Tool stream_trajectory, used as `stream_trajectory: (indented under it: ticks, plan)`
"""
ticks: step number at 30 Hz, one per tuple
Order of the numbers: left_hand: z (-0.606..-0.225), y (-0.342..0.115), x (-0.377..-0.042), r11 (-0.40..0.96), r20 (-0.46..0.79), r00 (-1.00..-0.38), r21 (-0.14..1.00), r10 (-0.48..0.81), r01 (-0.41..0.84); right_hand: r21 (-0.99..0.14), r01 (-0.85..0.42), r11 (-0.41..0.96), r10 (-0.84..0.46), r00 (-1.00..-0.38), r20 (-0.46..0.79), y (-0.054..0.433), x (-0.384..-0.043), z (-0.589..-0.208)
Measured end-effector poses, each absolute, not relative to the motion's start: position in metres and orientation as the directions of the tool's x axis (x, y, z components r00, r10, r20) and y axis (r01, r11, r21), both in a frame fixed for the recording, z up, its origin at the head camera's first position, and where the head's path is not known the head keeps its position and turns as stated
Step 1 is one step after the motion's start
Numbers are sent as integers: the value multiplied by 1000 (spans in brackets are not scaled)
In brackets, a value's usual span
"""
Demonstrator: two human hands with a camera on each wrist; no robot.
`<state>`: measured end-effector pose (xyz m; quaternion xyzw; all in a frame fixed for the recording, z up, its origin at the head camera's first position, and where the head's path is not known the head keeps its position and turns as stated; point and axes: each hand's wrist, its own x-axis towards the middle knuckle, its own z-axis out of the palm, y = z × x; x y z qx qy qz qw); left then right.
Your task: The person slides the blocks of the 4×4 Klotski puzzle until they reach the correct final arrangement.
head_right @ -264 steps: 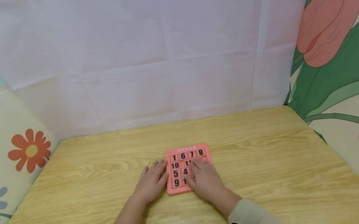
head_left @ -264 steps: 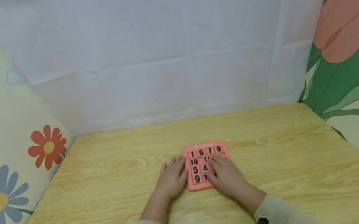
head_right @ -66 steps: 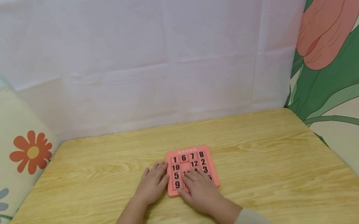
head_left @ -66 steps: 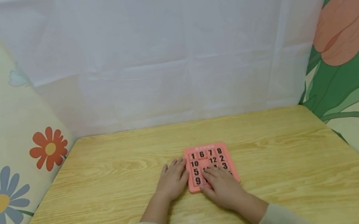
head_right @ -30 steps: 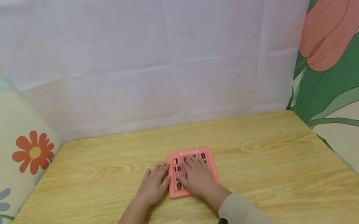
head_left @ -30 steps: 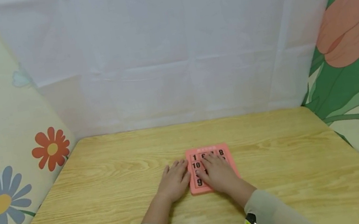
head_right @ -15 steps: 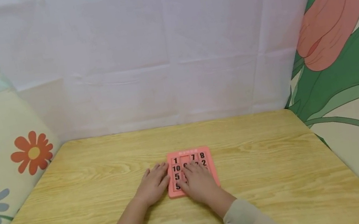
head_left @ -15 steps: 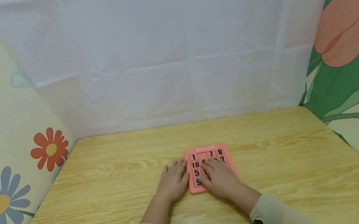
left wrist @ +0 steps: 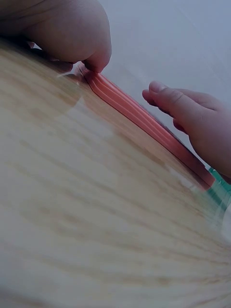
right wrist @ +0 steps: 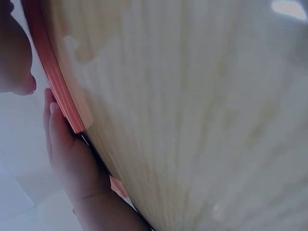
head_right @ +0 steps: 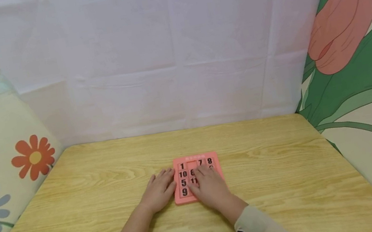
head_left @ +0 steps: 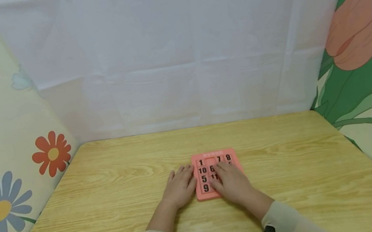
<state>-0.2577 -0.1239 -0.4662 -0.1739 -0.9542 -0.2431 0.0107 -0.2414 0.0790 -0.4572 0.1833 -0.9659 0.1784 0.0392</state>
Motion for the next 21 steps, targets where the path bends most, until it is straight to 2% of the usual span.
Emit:
stream_trajectory:
  ticks: [6, 13, 21]
  plan:
    - [-464, -123, -257, 819, 100, -941, 467, 325, 332, -321, -360, 876, -323, -932, 166, 85, -251, -458]
    - [-466, -124, -258, 822, 92, -941, 464, 326, 330, -310, -334, 890, -313, -943, 115, 81, -257, -459]
    - [-468, -124, -259, 829, 105, -937, 440, 333, 344, -310, -358, 881, -344, -934, 101, 65, -258, -458]
